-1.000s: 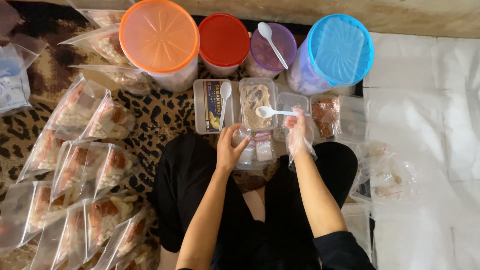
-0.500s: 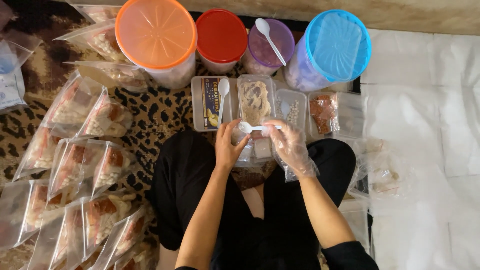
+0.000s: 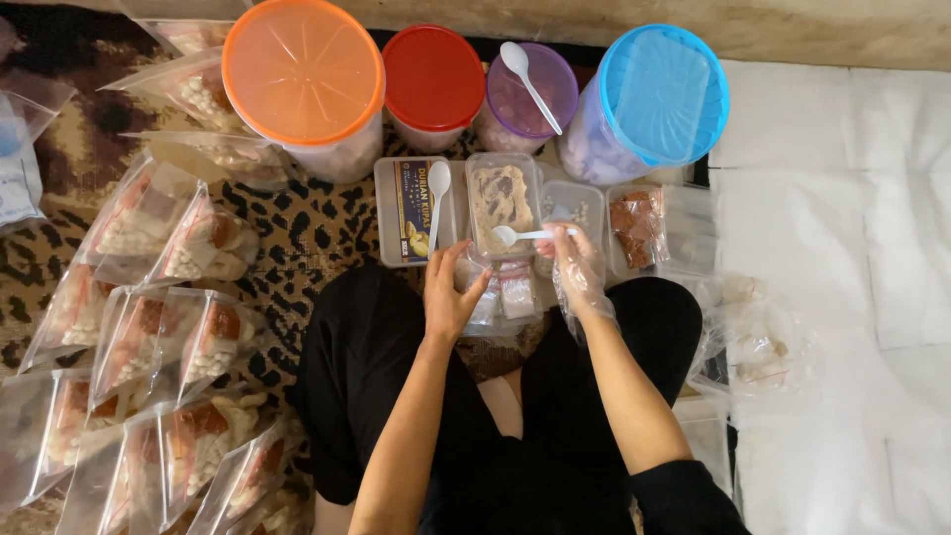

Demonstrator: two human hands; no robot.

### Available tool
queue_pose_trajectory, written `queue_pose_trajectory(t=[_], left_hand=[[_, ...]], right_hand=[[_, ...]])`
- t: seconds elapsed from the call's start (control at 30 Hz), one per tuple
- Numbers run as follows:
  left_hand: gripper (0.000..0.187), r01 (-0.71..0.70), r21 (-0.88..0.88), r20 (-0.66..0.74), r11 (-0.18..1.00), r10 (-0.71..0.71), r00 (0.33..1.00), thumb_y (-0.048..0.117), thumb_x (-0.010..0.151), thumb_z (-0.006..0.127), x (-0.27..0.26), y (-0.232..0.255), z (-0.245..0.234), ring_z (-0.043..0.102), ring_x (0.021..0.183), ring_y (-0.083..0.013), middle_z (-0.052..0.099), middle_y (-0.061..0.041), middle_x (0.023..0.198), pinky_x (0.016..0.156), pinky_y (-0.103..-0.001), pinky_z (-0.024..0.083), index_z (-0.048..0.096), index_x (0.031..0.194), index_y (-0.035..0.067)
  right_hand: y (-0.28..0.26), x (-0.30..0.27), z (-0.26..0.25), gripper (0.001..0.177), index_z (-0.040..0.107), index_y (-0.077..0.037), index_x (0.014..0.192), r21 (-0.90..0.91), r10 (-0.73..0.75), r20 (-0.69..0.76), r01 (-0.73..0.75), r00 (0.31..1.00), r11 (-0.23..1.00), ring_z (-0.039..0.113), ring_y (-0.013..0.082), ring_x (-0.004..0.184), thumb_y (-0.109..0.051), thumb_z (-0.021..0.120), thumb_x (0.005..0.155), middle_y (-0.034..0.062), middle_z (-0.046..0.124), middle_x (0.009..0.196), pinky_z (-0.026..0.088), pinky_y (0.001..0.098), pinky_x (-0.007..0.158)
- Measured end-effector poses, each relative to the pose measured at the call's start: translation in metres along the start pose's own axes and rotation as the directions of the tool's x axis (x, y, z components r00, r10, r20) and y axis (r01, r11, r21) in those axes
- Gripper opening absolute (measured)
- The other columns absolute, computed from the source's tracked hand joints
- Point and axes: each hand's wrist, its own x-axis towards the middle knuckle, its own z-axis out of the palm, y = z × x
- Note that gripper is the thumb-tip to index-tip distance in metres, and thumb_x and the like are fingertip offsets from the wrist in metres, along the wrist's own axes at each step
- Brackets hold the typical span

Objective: Manually packaging small food items into individual plastic bags using a spoon and sealing them.

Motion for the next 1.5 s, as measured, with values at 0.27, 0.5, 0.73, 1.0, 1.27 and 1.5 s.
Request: queue_pose_trajectory(t=[0.27,0.5,0.73,1.0,1.27,1.5], left_hand=[[0.056,0.017,0.004,0.000,1.000,-0.017,1.000,0.034,0.081,0.085,0.001,0.000,0.002,0.062,0.114,-0.0338,0.058,-0.007,0.117,0.099,-0.046,0.051,0.063,0.132,0.024],[0.056,-0.012,0.033,-0.004,0.999,0.012,1.000,0.034,0.081,0.085,0.001,-0.005,0.005,0.062,0.114,-0.0321,0.058,-0.005,0.118,0.097,-0.044,0.053,0.063,0.132,0.026],[0.058,-0.069,0.103,-0.024,0.992,0.071,0.997,0.036,0.081,0.086,-0.002,-0.006,0.006,0.063,0.114,-0.0298,0.057,-0.003,0.120,0.094,-0.044,0.055,0.062,0.133,0.026],[0.056,-0.131,0.074,-0.069,0.989,0.136,0.988,0.033,0.083,0.084,-0.002,0.002,0.000,0.062,0.114,-0.0307,0.056,-0.004,0.120,0.090,-0.046,0.057,0.061,0.133,0.024],[0.055,-0.157,0.066,-0.090,0.985,0.163,0.983,0.031,0.083,0.085,-0.002,-0.003,0.002,0.062,0.113,-0.0304,0.056,-0.005,0.119,0.091,-0.044,0.056,0.063,0.132,0.022],[0.056,-0.131,0.064,-0.096,0.989,0.137,0.986,0.030,0.082,0.085,0.002,-0.002,0.005,0.062,0.113,-0.0320,0.056,-0.007,0.120,0.093,-0.044,0.055,0.062,0.133,0.021]], right_hand=[[0.020,0.019,-0.002,0.033,0.072,-0.007,0.104,0.193,0.122,-0.233,-0.077,0.965,0.978,0.071,0.0171,0.066,-0.038,0.062,0.100,0.0151,0.073,0.077,0.063,0.0265,0.067],[0.014,0.008,-0.004,0.027,0.073,-0.006,0.100,0.325,0.112,-0.303,-0.008,0.947,0.946,0.070,0.0124,0.063,-0.032,0.065,0.098,0.0127,0.070,0.072,0.064,0.0232,0.062],[-0.042,-0.032,0.011,0.026,0.074,-0.007,0.109,0.009,-0.192,0.073,0.192,0.979,0.981,0.074,0.0239,0.076,-0.029,0.060,0.106,0.0149,0.072,0.081,0.065,0.0353,0.075],[-0.073,-0.041,0.008,0.021,0.073,-0.007,0.109,-0.085,-0.450,0.224,0.477,0.864,0.875,0.073,0.0229,0.075,-0.018,0.055,0.107,0.0128,0.074,0.079,0.063,0.0362,0.074],[-0.049,-0.020,0.008,0.025,0.072,-0.005,0.103,0.062,-0.205,0.004,0.204,0.979,0.977,0.073,0.0197,0.072,-0.026,0.058,0.105,0.0153,0.072,0.081,0.064,0.0323,0.070],[-0.015,0.015,0.007,0.029,0.070,-0.007,0.105,0.283,0.148,-0.221,-0.082,0.964,0.956,0.071,0.0104,0.072,-0.034,0.062,0.100,0.0069,0.072,0.080,0.061,0.0229,0.071]])
